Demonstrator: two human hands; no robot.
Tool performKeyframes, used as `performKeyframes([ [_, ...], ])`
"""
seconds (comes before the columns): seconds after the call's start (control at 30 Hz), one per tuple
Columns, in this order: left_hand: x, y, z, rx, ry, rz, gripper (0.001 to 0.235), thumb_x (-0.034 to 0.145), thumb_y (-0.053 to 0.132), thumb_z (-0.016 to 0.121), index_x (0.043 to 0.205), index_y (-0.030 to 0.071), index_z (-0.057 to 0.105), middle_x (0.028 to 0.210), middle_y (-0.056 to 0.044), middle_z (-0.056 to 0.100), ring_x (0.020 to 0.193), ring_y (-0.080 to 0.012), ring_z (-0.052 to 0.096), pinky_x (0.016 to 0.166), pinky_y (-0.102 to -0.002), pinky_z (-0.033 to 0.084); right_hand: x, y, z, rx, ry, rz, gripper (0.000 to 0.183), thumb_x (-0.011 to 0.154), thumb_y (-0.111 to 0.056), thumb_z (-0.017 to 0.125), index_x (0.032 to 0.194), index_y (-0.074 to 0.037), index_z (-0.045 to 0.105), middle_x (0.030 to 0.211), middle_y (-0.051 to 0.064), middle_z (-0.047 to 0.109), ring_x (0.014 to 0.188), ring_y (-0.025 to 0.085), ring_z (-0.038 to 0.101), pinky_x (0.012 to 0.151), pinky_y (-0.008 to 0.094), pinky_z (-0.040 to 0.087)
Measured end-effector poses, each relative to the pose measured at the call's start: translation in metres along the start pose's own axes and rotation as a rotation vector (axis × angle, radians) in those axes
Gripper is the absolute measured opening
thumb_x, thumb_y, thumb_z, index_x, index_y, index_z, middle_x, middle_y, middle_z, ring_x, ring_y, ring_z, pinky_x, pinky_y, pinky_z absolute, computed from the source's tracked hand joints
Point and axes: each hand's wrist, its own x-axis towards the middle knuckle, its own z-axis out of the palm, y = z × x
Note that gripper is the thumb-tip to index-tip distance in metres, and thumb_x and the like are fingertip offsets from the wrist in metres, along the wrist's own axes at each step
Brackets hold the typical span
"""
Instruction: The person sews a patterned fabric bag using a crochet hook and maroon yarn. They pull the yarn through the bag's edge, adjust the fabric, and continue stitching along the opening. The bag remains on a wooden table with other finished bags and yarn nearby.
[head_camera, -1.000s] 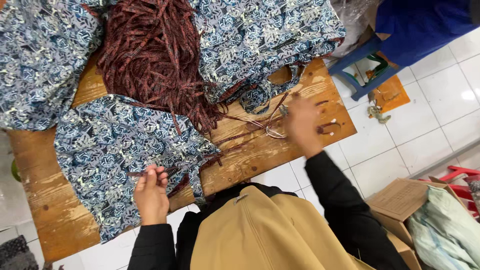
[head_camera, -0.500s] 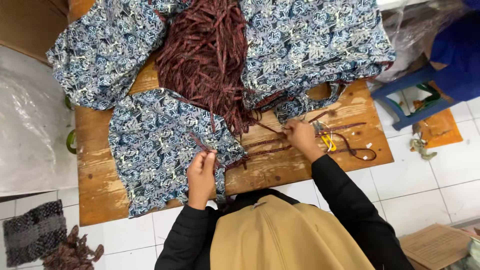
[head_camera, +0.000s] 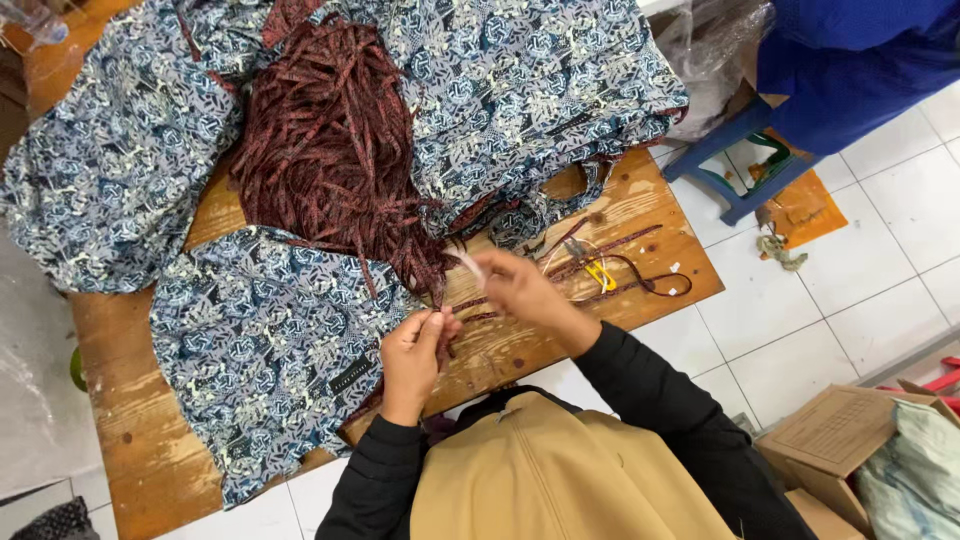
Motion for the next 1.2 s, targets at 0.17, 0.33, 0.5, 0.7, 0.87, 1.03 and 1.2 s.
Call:
performKeyframes([
  [0.17, 0.001, -0.004, 0.004, -0.251, 0.016, -0.037, 0.035, 0.098, 0.017, 0.062, 0.131, 0.006, 0.066, 0.086, 0.002, 0.068, 0.061, -0.0031, 0.052, 0.052, -0.021, 0.044, -0.026, -0.017, 0.015, 0.279, -0.151, -0.065, 0.032, 0.102, -0.012, 0.063, 0.133, -0.004, 0.06, 0.096, 0.006, 0.07, 0.081, 0.015, 0.074, 0.071, 0.031, 0.061],
  [0.33, -0.003, -0.011, 0.0, -0.19, 0.045, -0.06, 0.025, 0.101, 0.018, 0.066, 0.113, -0.004, 0.072, 0.079, -0.001, 0.065, 0.056, -0.0057, 0.046, 0.048, -0.023, 0.037, -0.04, -0.028, 0.026, -0.21, -0.014, 0.078, 0.032, 0.1, -0.011, 0.064, 0.132, -0.004, 0.067, 0.088, 0.006, 0.07, 0.064, 0.012, 0.06, 0.056, 0.028, 0.05],
  [0.5, -0.01, -0.01, 0.002, -0.077, 0.022, 0.148, 0.022, 0.103, 0.016, 0.067, 0.112, -0.004, 0.073, 0.091, 0.001, 0.065, 0.074, -0.0041, 0.054, 0.064, -0.022, 0.045, -0.052, -0.038, 0.034, -0.212, -0.043, -0.217, 0.035, 0.102, -0.005, 0.059, 0.137, -0.004, 0.063, 0.106, 0.005, 0.065, 0.084, 0.01, 0.069, 0.073, 0.026, 0.058],
  [0.7, -0.016, 0.001, 0.005, -0.068, 0.036, 0.168, 0.019, 0.101, 0.013, 0.067, 0.112, -0.002, 0.073, 0.094, 0.003, 0.068, 0.08, -0.0028, 0.056, 0.07, -0.02, 0.046, -0.061, -0.048, 0.042, -0.402, 0.008, -0.371, 0.034, 0.101, -0.003, 0.061, 0.135, -0.002, 0.063, 0.123, 0.014, 0.072, 0.111, 0.023, 0.068, 0.094, 0.034, 0.053],
  [0.87, -0.02, 0.008, 0.008, -0.139, 0.016, 0.077, 0.017, 0.1, 0.013, 0.067, 0.108, 0.0, 0.073, 0.085, 0.005, 0.06, 0.067, -0.0025, 0.047, 0.057, -0.021, 0.04, -0.064, -0.052, 0.053, -0.473, 0.044, -0.327, 0.031, 0.098, -0.006, 0.061, 0.128, -0.004, 0.065, 0.117, 0.013, 0.073, 0.105, 0.023, 0.072, 0.089, 0.033, 0.056],
  [1.03, -0.02, 0.013, 0.009, -0.145, -0.013, 0.071, 0.015, 0.102, 0.014, 0.066, 0.1, -0.001, 0.07, 0.082, 0.004, 0.06, 0.067, -0.0029, 0.049, 0.056, -0.022, 0.043, -0.068, -0.057, 0.06, -0.566, 0.068, -0.168, 0.03, 0.095, -0.009, 0.064, 0.125, -0.006, 0.068, 0.107, 0.014, 0.074, 0.086, 0.024, 0.07, 0.076, 0.033, 0.054],
  [1.2, -0.021, 0.019, 0.012, 0.037, -0.016, 0.217, 0.015, 0.099, 0.012, 0.069, 0.098, -0.002, 0.072, 0.087, 0.001, 0.065, 0.075, -0.006, 0.054, 0.065, -0.024, 0.046, -0.069, -0.059, 0.062, -0.452, 0.053, -0.261, 0.024, 0.094, -0.003, 0.062, 0.118, -0.003, 0.064, 0.103, 0.01, 0.07, 0.087, 0.018, 0.069, 0.073, 0.029, 0.054],
])
